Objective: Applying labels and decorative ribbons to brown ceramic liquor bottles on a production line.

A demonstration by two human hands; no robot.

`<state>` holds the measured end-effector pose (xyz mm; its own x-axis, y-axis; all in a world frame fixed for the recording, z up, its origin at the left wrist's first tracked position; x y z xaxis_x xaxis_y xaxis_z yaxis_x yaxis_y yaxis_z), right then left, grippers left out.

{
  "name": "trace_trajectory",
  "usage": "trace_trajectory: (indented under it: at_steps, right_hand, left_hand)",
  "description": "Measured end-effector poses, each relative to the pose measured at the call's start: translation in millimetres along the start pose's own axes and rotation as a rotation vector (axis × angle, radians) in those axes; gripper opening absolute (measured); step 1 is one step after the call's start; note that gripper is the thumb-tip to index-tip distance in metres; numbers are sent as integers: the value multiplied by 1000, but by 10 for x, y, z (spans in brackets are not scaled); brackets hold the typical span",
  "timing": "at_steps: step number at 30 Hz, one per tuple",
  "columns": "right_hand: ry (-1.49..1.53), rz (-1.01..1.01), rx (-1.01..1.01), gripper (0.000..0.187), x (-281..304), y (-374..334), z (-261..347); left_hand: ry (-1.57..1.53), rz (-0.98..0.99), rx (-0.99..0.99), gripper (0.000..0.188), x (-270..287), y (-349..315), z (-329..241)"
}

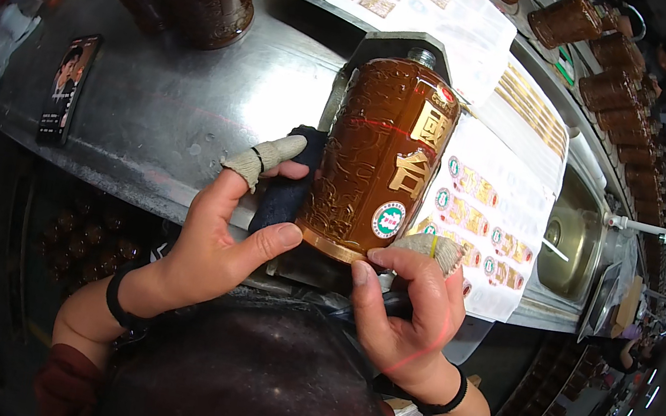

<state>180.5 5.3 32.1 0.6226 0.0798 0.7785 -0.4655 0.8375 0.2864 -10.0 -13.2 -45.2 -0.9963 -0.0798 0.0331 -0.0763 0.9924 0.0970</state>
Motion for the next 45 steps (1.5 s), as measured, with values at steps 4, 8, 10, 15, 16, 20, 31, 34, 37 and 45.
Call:
trace_trajectory:
  at_steps: [4,8,10,15,16,20,31,34,37,45]
  right_hand:
    - [15,8,-6,18,-16,-11,-12]
    - [34,-64,-80,16,-18,-4,-30]
    - [35,-60,-74,16,-23,-6,-27]
    - [31,-56,-67,16,-26,-5,-23]
    - [33,-58,-63,16,-27,-4,-26]
    - [22,-71,-44,17,-25,-21,-32]
    - [24,-68,15,17,-33,15,12]
    - [26,-68,19,17,-38,9,16]
    - [16,-44,29,17,-39,-2,6]
    - [31,-65,-6,17,-46,-5,-5]
  left_hand:
    - [5,7,34,64,-1,-4,60]
    - [-7,10,62,66,-11,18,76]
    - [-11,9,79,67,-6,19,83]
    - [39,27,1,67,-8,24,29]
    - [39,28,1,67,1,18,33]
    - [189,32,-119,60,114,-66,-64]
    - [332,18,-349,35,19,-252,-260]
    - [293,-16,-369,34,9,-267,-292]
    - [299,0,-392,35,9,-278,-272]
    - [367,-74,-429,45,23,-191,-308]
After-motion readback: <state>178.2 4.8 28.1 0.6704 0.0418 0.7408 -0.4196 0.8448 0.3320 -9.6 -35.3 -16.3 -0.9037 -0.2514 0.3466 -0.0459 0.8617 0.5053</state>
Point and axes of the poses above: each hand's wrist, its own y-axis towards the middle knuckle, its own x-axis out of the back of the hand, z = x × y, the point moved 7 cm from there along y, towards the middle knuckle
